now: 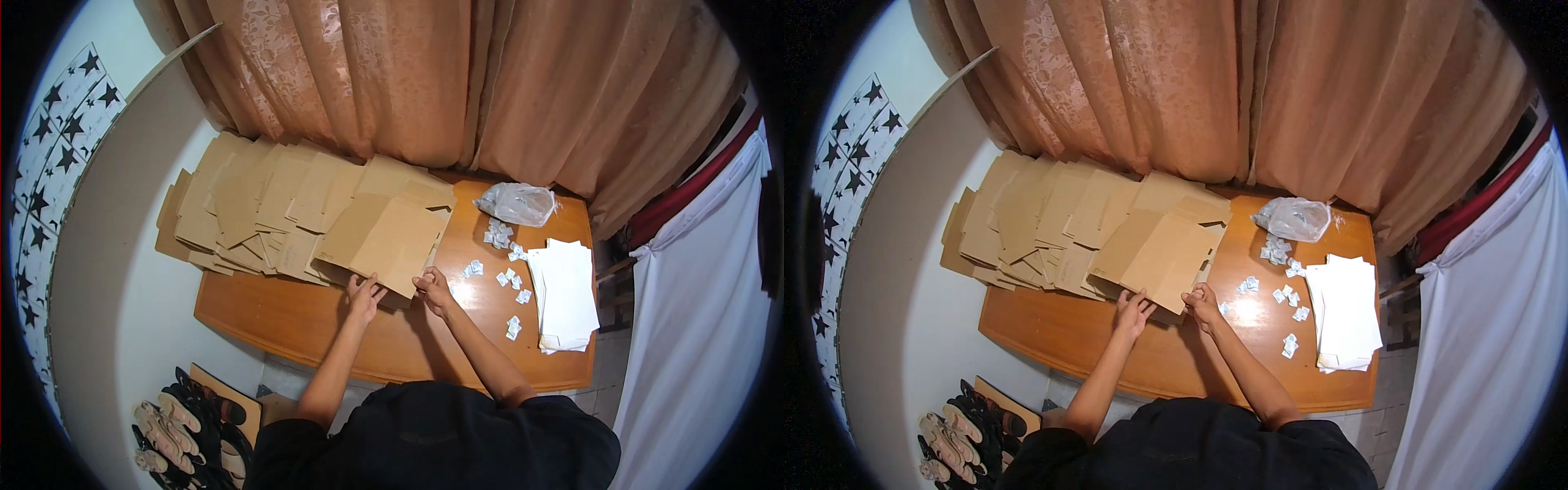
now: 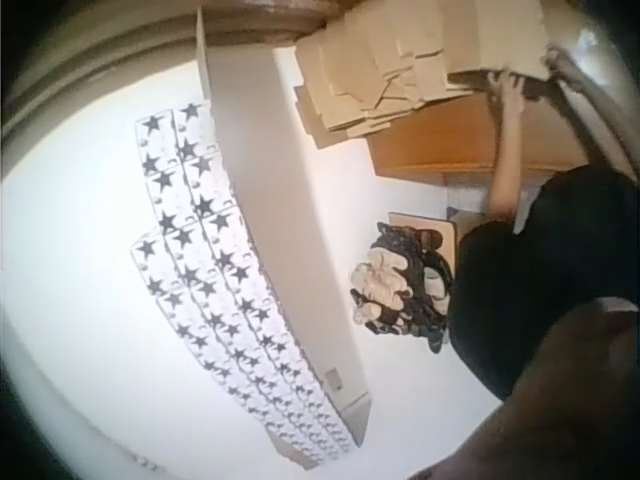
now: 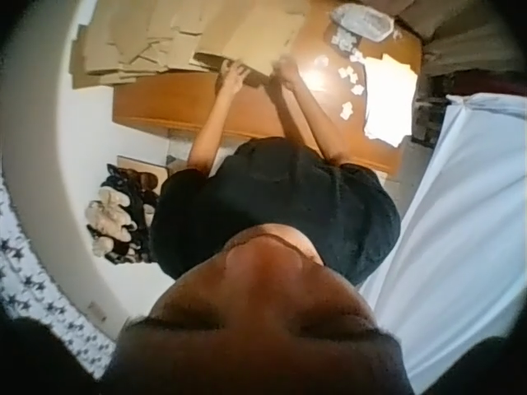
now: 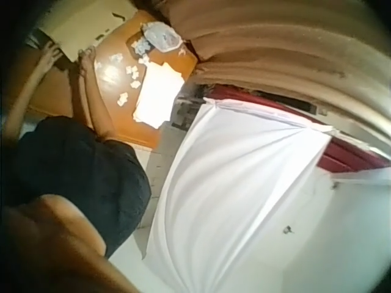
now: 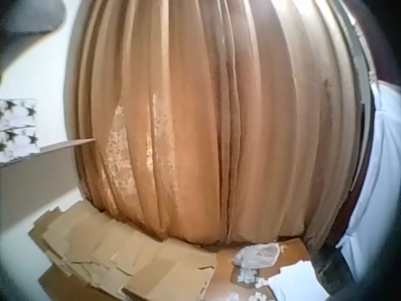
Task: The recorder folds a cardboard shoe box and places it on a shelf.
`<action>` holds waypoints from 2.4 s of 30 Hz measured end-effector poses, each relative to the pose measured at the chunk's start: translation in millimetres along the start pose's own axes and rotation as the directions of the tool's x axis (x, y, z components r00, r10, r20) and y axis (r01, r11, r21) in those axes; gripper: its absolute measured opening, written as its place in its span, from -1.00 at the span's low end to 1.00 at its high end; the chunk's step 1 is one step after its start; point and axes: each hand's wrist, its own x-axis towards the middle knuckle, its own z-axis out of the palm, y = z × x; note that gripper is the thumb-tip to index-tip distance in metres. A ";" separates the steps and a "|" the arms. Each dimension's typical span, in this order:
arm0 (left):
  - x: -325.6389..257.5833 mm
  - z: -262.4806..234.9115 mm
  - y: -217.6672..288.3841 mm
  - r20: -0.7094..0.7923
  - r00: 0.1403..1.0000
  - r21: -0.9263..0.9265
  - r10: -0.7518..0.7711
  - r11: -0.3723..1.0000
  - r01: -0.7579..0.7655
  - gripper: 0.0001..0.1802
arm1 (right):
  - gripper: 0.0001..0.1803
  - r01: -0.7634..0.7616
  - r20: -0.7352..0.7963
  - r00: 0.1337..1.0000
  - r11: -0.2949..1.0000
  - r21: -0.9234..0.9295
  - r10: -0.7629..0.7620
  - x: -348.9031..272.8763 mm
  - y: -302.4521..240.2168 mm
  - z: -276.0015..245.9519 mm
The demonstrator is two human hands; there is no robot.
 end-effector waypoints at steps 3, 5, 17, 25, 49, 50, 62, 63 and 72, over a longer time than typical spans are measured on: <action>-23.6 -11.2 4.1 0.180 0.983 0.019 0.027 0.999 -0.031 -0.34 | -0.73 -0.001 0.025 1.000 1.000 -0.030 0.002 -47.5 -20.0 10.7; -44.3 -11.6 11.7 0.231 0.973 0.025 0.019 0.999 -0.026 -0.28 | -0.74 0.012 0.030 0.999 0.999 -0.033 -0.011 -79.7 -35.3 18.8; -110.6 -23.1 -1.2 0.468 0.864 0.205 -0.186 0.974 0.099 -0.42 | -0.68 0.354 -0.136 0.913 0.913 -0.205 -0.385 -165.4 -59.6 -3.4; -152.6 17.9 -8.3 0.522 0.777 0.757 -0.352 0.610 -0.232 -0.75 | -0.72 0.352 -0.051 0.730 0.440 -0.826 -0.681 -242.0 -108.5 5.6; -297.8 102.5 -156.8 0.792 0.596 0.552 -0.130 0.568 -0.610 0.60 | -0.33 0.510 0.229 0.856 0.687 -0.518 -0.463 -350.2 -93.1 -86.8; -299.9 103.3 -163.6 0.803 0.583 0.530 -0.123 0.594 -0.605 0.59 | -0.36 0.509 0.177 0.849 0.678 -0.530 -0.498 -352.1 -93.8 -90.0; -314.4 125.9 -165.3 0.821 0.559 0.488 -0.119 0.655 -0.577 0.46 | -0.48 0.539 0.137 0.825 0.689 -0.484 -0.548 -353.8 -120.2 -113.9; -310.9 124.0 -163.2 0.822 0.558 0.482 -0.111 0.657 -0.580 0.46 | -0.50 0.558 0.123 0.809 0.684 -0.469 -0.576 -354.0 -123.5 -110.2; -282.5 109.1 -126.6 0.775 0.626 0.466 -0.086 0.747 -0.475 -0.02 | -0.68 0.549 0.046 0.703 0.500 -0.670 -0.710 -326.5 -135.7 -103.6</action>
